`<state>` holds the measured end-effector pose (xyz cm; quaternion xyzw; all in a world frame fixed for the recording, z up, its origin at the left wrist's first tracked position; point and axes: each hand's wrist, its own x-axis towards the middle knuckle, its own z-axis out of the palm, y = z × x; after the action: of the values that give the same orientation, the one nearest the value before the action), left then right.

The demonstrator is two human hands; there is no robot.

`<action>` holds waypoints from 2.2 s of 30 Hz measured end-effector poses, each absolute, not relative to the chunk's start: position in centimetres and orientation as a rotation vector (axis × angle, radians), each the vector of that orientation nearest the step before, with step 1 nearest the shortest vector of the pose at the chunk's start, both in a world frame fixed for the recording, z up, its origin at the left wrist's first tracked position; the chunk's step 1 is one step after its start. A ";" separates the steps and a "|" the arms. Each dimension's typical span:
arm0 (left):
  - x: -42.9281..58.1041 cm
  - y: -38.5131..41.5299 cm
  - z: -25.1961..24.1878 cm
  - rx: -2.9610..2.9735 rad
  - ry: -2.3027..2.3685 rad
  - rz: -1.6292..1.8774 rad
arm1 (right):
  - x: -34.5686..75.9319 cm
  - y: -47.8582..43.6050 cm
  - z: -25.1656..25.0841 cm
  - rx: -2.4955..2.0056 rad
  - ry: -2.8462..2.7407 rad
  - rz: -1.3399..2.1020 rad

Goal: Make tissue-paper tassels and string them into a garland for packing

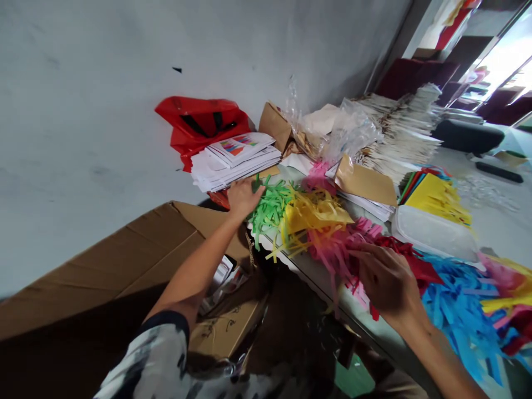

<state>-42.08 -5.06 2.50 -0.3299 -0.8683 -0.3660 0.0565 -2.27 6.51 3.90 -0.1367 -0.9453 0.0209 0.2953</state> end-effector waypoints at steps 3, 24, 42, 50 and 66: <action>-44.3 -5.1 2.2 -1.012 -2.699 -1.170 | -2.7 6.0 3.4 -0.374 -2.505 0.088; -41.7 -7.5 7.7 -1.490 -2.176 -0.465 | -5.8 3.1 4.4 -0.324 -2.541 0.240; -39.8 -8.0 7.1 -1.956 -1.984 -1.649 | -24.2 6.5 5.7 -0.402 -2.389 0.487; -40.4 -7.9 3.4 -1.734 -2.101 -1.939 | -22.7 6.2 4.3 -0.378 -2.289 0.630; -41.9 -8.7 3.3 -1.394 -2.088 -2.239 | -19.9 8.1 6.3 -0.443 -2.146 0.803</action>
<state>-41.86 -8.68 3.33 -0.4120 -0.6168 -0.6614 -0.1108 -19.92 8.11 6.33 -0.1747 -0.8455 0.3165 0.3929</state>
